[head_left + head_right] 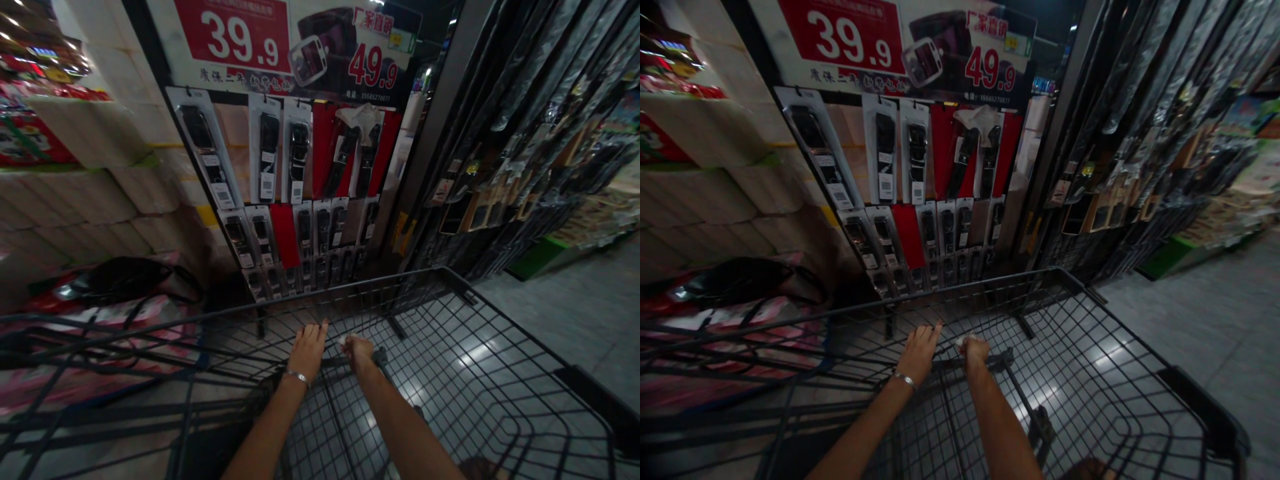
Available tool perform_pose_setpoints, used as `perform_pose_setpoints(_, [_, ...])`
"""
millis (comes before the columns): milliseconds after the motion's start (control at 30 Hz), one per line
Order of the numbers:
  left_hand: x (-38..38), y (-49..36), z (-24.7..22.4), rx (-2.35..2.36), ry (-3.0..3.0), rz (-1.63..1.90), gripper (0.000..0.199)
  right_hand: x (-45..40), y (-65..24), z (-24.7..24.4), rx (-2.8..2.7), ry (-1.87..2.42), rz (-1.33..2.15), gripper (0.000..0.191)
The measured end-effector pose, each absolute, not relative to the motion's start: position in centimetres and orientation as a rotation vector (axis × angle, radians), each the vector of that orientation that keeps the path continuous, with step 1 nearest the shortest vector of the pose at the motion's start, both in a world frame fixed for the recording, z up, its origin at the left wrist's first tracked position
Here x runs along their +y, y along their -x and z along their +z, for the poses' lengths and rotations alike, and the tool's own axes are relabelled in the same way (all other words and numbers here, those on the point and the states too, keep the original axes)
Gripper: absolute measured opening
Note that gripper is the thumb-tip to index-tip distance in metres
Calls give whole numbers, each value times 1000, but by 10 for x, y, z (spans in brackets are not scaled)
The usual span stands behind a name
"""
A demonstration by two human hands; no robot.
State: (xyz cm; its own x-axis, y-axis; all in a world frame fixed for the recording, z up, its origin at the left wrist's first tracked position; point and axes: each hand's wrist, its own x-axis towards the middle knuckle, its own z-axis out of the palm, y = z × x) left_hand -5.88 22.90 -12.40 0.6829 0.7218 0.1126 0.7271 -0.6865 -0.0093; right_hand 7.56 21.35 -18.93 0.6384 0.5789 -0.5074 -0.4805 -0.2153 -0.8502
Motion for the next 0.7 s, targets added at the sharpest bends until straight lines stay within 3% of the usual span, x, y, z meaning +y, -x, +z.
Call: perform_pose_setpoints(700, [227, 56, -122, -1281, 2856, -155, 55, 221, -61, -114, 16, 1232, 1068, 26])
